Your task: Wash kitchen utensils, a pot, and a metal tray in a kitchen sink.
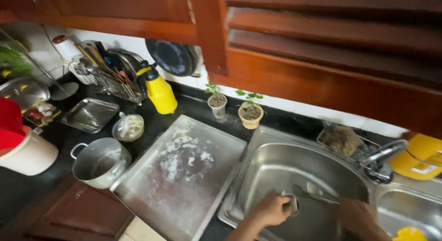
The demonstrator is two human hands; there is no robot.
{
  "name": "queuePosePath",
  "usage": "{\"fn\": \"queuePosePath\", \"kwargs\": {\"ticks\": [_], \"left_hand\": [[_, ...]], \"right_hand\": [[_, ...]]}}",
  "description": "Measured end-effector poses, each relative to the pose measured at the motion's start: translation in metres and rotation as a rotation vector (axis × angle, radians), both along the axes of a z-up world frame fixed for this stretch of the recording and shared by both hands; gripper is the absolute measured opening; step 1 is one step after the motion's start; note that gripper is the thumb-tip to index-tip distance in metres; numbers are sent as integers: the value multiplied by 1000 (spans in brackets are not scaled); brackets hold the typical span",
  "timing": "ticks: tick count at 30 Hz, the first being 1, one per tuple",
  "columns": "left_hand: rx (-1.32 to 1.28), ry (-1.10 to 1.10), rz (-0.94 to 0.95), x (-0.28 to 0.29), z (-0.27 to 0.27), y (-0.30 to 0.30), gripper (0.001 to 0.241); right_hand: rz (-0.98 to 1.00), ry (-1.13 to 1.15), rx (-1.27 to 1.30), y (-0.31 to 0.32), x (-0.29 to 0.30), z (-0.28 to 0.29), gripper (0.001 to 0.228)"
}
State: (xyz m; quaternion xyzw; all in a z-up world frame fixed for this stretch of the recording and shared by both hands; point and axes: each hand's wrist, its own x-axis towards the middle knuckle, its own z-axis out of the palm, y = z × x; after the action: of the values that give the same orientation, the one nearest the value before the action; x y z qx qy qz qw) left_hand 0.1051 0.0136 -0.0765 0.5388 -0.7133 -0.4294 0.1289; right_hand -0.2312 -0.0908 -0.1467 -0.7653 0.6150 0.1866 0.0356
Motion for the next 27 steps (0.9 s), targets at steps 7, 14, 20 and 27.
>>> {"fn": "queuePosePath", "kwargs": {"ticks": [7,14,20,27], "left_hand": [[-408,4,-65,16,112,8,60],[-871,9,154,37,197,-2,82],[-704,-321,459,167,255,4,58],[-534,794,928,410,244,-11,34]], "right_hand": [[-262,98,161,41,112,187,41],[-35,-163,-279,50,222,292,43],[314,-885,-390,44,341,334,54],[220,-1180,172,16,471,316,51]]}}
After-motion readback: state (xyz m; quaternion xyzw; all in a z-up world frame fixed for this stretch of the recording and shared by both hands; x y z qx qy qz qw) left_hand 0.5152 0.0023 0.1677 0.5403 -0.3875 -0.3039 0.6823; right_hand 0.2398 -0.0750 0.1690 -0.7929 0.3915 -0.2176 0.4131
